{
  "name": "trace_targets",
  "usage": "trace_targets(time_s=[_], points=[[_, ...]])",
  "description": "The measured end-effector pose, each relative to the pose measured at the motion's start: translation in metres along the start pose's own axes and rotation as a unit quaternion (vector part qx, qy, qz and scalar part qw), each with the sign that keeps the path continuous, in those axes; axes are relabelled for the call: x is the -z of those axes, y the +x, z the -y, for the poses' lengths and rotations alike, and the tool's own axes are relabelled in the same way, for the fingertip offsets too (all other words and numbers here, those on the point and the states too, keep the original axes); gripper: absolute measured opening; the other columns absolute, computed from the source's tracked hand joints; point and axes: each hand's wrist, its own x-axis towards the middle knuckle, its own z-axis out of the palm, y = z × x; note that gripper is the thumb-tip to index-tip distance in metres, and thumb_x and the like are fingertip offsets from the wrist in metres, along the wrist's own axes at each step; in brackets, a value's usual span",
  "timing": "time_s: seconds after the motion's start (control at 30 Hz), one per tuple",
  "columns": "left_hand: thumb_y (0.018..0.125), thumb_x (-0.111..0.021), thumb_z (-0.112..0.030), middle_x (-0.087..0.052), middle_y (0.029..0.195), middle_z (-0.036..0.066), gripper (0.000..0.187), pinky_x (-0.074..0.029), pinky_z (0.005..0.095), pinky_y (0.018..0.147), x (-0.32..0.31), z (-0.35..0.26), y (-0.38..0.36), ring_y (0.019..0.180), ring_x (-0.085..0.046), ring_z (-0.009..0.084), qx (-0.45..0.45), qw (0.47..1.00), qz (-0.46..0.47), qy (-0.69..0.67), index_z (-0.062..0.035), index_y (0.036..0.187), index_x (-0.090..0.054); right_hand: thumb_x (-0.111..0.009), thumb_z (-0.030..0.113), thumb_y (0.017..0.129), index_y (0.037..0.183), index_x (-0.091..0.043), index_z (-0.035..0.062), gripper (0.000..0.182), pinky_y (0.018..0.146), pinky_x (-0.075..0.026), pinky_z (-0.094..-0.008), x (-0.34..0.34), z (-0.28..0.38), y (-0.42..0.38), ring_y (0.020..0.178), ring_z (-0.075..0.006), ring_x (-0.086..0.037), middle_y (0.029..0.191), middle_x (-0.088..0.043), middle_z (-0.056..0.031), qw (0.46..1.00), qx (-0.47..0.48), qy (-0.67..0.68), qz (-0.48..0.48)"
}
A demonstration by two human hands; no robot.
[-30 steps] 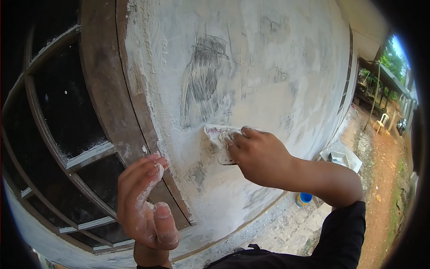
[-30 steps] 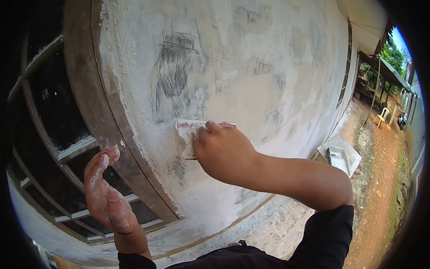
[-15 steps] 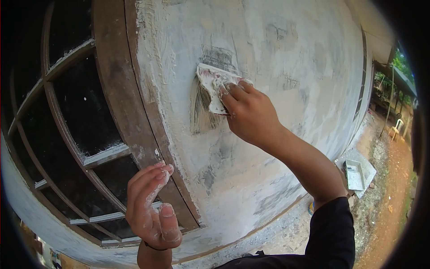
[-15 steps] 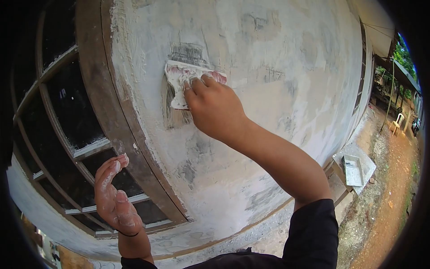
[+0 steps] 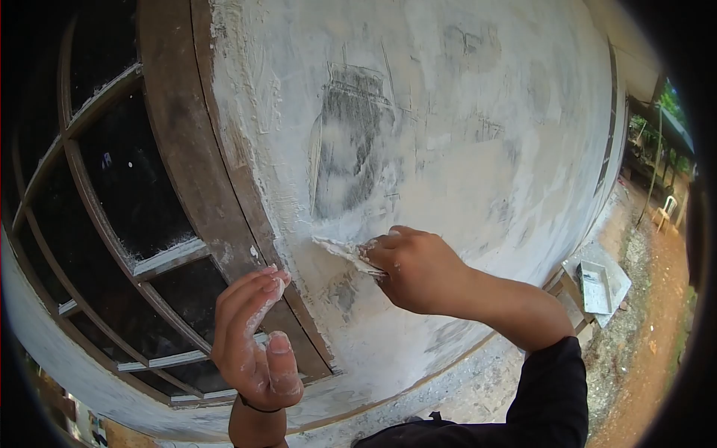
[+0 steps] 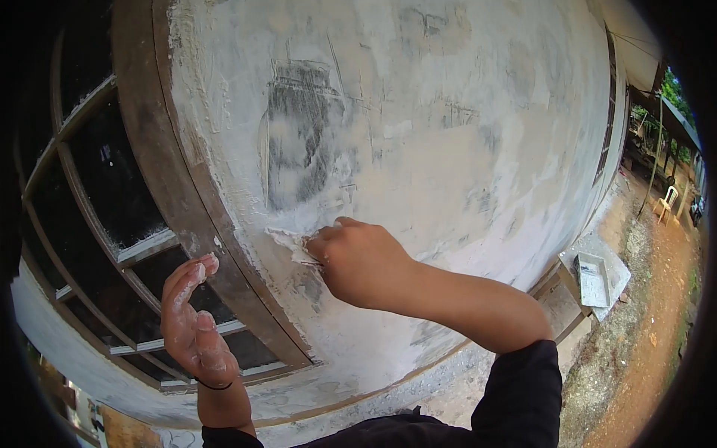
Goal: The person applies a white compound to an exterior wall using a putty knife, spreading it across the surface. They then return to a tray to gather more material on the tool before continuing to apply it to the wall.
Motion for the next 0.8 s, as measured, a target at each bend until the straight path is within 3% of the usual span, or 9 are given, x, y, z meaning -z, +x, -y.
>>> trace_targets(time_s=[0.03, 0.17, 0.37, 0.53, 0.6, 0.63, 0.7, 0.8], points=[[0.084, -0.045, -0.023, -0.057, 0.106, 0.024, 0.042, -0.047, 0.0414, 0.087, -0.001, 0.001, 0.000, 0.098, -0.058, 0.0298, 0.001, 1.000, -0.005, 0.000, 0.0090, 0.109, -0.054, -0.057, 0.004, 0.065, 0.079, -0.063, 0.0019, 0.015, 0.066, -0.051, -0.0390, 0.012, -0.008, 0.008, 0.080, -0.0313, -0.061, 0.082, -0.063, -0.0154, 0.998, -0.032, 0.032, 0.037], [0.084, -0.045, -0.023, -0.058, 0.105, 0.025, 0.042, -0.047, 0.0415, 0.087, -0.004, 0.001, 0.001, 0.097, -0.058, 0.0300, 0.003, 1.000, -0.005, 0.001, 0.0095, 0.109, -0.053, -0.053, -0.001, 0.063, 0.087, -0.067, 0.0015, 0.027, 0.070, -0.050, -0.0404, 0.051, -0.041, 0.045, 0.073, -0.0364, -0.060, 0.077, -0.063, -0.0203, 0.990, -0.104, 0.092, 0.027], [0.085, -0.044, -0.023, -0.058, 0.104, 0.025, 0.042, -0.047, 0.0415, 0.086, -0.001, 0.002, 0.003, 0.096, -0.058, 0.0302, 0.000, 1.000, -0.004, 0.012, 0.0094, 0.109, -0.054, -0.054, 0.000, 0.065, 0.101, -0.064, -0.0040, 0.037, 0.069, -0.053, -0.0364, 0.106, -0.056, 0.084, 0.072, -0.0339, -0.064, 0.081, -0.064, -0.0237, 0.977, -0.182, -0.003, -0.110], [0.085, -0.044, -0.023, -0.058, 0.104, 0.025, 0.042, -0.047, 0.0415, 0.086, 0.001, 0.002, 0.003, 0.096, -0.058, 0.0308, -0.007, 1.000, -0.014, -0.002, 0.0099, 0.109, -0.053, -0.054, 0.002, 0.067, 0.101, -0.064, -0.0037, 0.036, 0.065, -0.052, -0.0385, 0.137, -0.040, 0.079, 0.066, -0.0329, -0.063, 0.080, -0.064, -0.0232, 0.972, -0.178, -0.052, -0.143], [0.085, -0.044, -0.023, -0.058, 0.104, 0.025, 0.042, -0.048, 0.0415, 0.085, 0.003, 0.004, 0.004, 0.095, -0.058, 0.0311, -0.012, 1.000, -0.019, -0.007, 0.0100, 0.108, -0.054, -0.054, 0.001, 0.069, 0.093, -0.065, -0.0032, 0.027, 0.063, -0.051, -0.0394, 0.129, -0.030, 0.070, 0.064, -0.0325, -0.062, 0.076, -0.063, -0.0209, 0.961, -0.136, -0.103, -0.220], [0.085, -0.044, -0.023, -0.058, 0.104, 0.025, 0.042, -0.048, 0.0416, 0.085, 0.003, 0.006, 0.004, 0.095, -0.059, 0.0311, -0.014, 1.000, -0.018, -0.006, 0.0101, 0.109, -0.054, -0.055, 0.001, 0.070, 0.084, -0.065, -0.0018, 0.017, 0.064, -0.050, -0.0395, 0.112, -0.037, 0.070, 0.069, -0.0312, -0.061, 0.073, -0.062, -0.0162, 0.939, -0.027, -0.192, -0.284], [0.085, -0.044, -0.023, -0.058, 0.104, 0.025, 0.042, -0.048, 0.0416, 0.085, 0.003, 0.007, 0.003, 0.096, -0.059, 0.0312, -0.018, 1.000, -0.016, -0.009, 0.0101, 0.109, -0.054, -0.057, 0.003, 0.069, 0.077, -0.062, -0.0016, 0.011, 0.062, -0.051, -0.0371, 0.077, -0.038, 0.068, 0.073, -0.0298, -0.059, 0.074, -0.060, -0.0140, 0.924, 0.028, -0.226, -0.306], [0.084, -0.044, -0.022, -0.058, 0.103, 0.025, 0.042, -0.048, 0.0415, 0.085, 0.001, 0.009, 0.002, 0.095, -0.059, 0.0312, -0.024, 0.999, -0.021, -0.031, 0.0103, 0.109, -0.053, -0.056, 0.005, 0.064, 0.075, -0.060, -0.0044, 0.015, 0.057, -0.050, -0.0301, 0.022, -0.029, 0.063, 0.073, -0.0256, -0.056, 0.074, -0.055, -0.0144, 0.920, 0.051, -0.302, -0.243]])
